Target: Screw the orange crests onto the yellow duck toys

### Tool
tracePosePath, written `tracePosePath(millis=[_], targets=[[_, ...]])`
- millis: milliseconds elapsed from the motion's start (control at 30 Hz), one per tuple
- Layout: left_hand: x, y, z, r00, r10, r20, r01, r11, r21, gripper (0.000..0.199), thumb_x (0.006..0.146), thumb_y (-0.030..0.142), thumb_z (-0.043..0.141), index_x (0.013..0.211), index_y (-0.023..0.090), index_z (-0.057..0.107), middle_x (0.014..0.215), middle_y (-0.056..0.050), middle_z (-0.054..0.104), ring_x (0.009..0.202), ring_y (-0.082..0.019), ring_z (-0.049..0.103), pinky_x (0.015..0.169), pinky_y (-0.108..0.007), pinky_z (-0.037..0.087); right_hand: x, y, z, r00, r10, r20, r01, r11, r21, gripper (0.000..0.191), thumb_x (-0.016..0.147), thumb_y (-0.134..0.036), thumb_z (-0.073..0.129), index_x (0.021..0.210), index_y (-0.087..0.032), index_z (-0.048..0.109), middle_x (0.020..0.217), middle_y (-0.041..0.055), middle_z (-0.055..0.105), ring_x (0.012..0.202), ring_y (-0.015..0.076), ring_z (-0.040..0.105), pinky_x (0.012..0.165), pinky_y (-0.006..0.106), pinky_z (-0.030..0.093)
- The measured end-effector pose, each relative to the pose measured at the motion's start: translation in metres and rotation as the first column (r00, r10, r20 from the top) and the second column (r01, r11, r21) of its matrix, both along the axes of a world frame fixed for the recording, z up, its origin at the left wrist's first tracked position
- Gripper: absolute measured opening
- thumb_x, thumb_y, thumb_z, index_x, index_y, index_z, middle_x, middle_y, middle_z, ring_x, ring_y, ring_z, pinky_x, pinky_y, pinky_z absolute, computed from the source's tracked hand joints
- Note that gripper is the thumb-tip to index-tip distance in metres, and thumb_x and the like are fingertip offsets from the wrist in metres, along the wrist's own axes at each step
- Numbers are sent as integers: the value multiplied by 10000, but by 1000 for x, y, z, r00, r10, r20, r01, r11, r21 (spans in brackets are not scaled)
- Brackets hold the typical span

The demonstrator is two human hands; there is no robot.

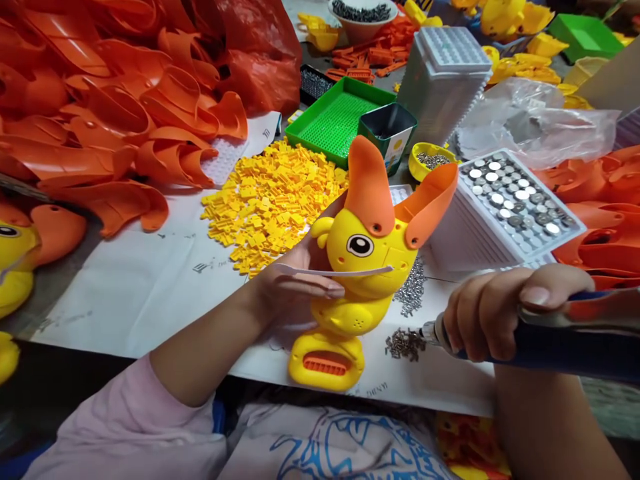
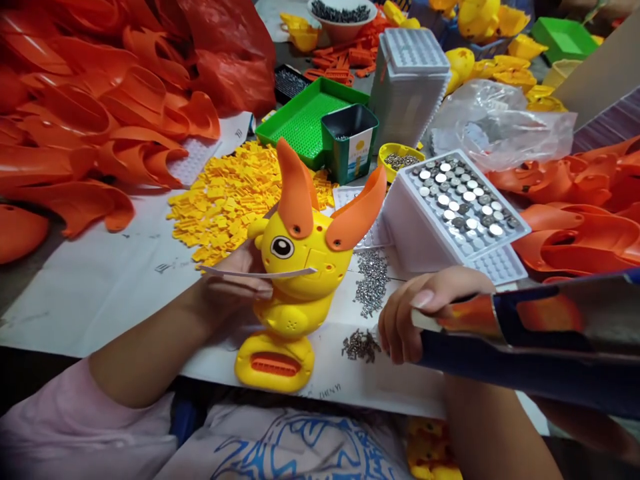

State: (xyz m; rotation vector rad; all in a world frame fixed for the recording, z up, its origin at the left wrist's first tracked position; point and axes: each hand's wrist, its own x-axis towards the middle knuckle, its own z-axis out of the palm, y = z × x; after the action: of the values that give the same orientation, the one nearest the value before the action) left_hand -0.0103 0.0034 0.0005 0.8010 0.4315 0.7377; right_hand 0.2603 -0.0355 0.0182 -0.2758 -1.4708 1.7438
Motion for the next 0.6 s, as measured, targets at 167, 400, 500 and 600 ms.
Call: tracePosePath(millis=[167,400,500,600], targets=[[0,1,-3,999,-46,7,46,999,13,427,643,98,752,1050,168,644,943,-25,740,1091,-303,667,918,-428,563,1,4,0,994,103,-35,-96,983,159,386,979,-360,399,1346,-351,520,695,57,730,657,225,734,611,385,602],[-1,5,-6,999,-46,-1,46,999,5,308,641,100,673,949,114,687,896,-39,747,1032,-295,689,788,-319,584,5,-3,-2,995,69,-67,-53,974,218,401,981,-295,368,1354,-287,516,636,57,695,600,217,714,592,356,607],[0,3,-5,998,-69,5,69,998,12,337,674,109,696,1010,111,667,965,-51,741,1068,-298,673,853,-351,566,6,-4,-2,995,84,-53,-70,974,217,406,973,-275,382,1358,-290,510,640,56,696,603,221,714,596,362,613],[1,2,-3,998,-70,4,70,997,18,464,626,118,758,1065,147,613,1011,-39,725,1025,-274,688,902,-396,549,6,-2,-3,994,88,-58,-73,973,220,405,982,-302,361,1358,-275,509,642,61,688,617,223,713,598,366,618]])
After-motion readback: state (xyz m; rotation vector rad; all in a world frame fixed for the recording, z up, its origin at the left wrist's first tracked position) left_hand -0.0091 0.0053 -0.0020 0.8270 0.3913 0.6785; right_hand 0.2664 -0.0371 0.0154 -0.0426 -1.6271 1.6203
